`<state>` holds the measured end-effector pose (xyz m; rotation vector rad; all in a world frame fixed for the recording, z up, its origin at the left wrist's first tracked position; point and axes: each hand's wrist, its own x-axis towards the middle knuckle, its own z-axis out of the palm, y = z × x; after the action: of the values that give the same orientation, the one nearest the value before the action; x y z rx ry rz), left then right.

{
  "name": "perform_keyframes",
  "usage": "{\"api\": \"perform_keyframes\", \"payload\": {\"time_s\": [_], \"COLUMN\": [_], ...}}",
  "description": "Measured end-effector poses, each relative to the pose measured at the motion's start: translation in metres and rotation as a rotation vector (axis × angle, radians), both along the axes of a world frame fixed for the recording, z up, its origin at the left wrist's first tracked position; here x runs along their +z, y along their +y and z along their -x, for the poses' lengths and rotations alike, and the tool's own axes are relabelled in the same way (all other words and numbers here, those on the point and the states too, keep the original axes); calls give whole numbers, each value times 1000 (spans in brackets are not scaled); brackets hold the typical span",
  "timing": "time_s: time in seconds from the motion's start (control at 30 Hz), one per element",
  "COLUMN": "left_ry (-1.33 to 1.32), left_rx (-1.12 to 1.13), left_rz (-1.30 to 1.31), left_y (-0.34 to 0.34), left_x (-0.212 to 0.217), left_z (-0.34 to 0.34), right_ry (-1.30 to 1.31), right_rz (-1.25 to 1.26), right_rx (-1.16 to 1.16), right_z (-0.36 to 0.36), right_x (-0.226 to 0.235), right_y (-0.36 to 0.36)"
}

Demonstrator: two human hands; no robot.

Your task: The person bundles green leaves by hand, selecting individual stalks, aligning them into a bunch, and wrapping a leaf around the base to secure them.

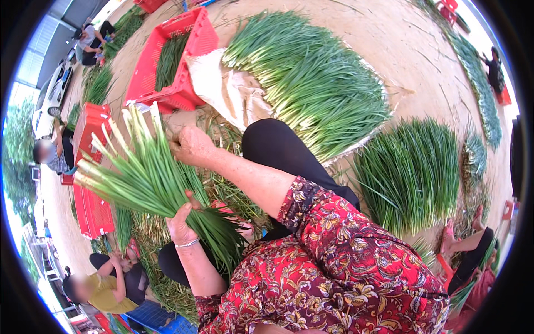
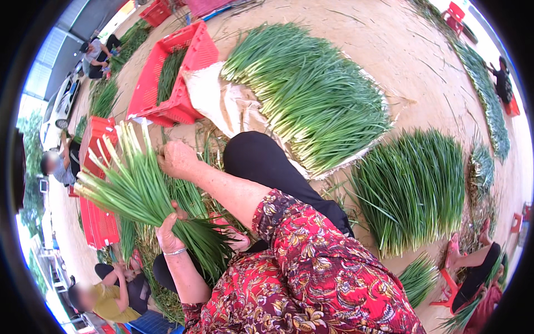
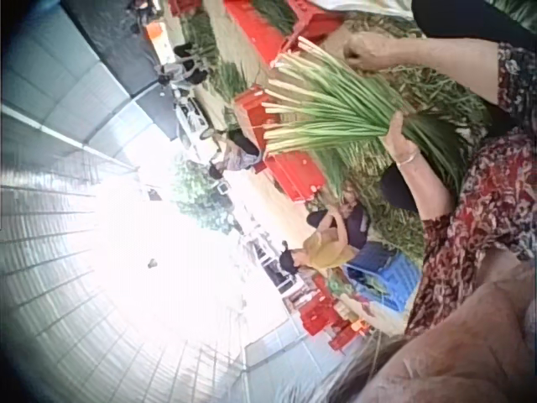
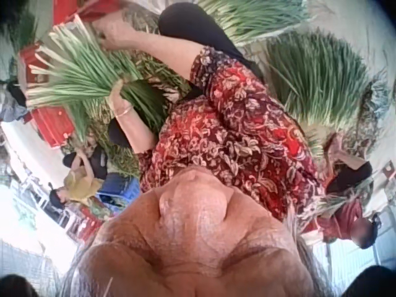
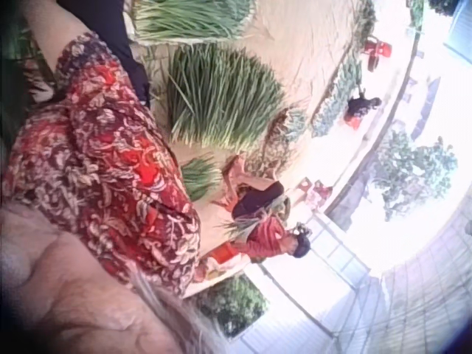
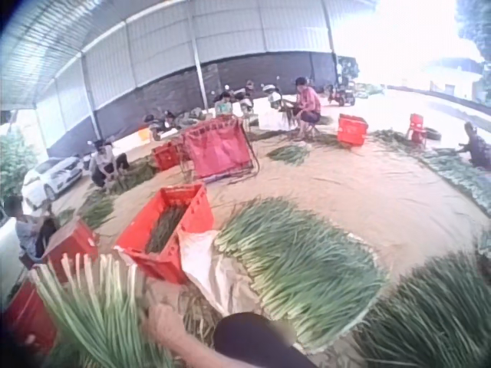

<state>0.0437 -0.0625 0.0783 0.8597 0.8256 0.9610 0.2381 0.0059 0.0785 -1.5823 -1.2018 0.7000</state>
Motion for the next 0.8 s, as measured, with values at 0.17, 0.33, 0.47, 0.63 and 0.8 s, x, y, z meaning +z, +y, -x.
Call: {"api": "perform_keyframes", "payload": {"time_s": [0.17, 0.33, 0.47, 0.63, 0.8], "left_ry": [-22, -59, 51, 24, -86], "left_rx": [-135, -184, -85, -166, -200], "left_rz": [-31, -8, -43, -7, -49], "left_y": [-3, 2, -11, -5, -5], "left_x": [-6, -6, 8, -5, -21], "left_z": [-2, 6, -9, 2, 10], "right_ry": [191, 637, 775, 883, 108], "right_rz": [-224, -67, 63, -14, -584], "right_rx": [-168, -38, -95, -181, -101], "right_z": [12, 10, -2, -25, -14], "right_x": [-2, 8, 5, 32, 76], "right_y": [15, 31, 54, 38, 26]}}
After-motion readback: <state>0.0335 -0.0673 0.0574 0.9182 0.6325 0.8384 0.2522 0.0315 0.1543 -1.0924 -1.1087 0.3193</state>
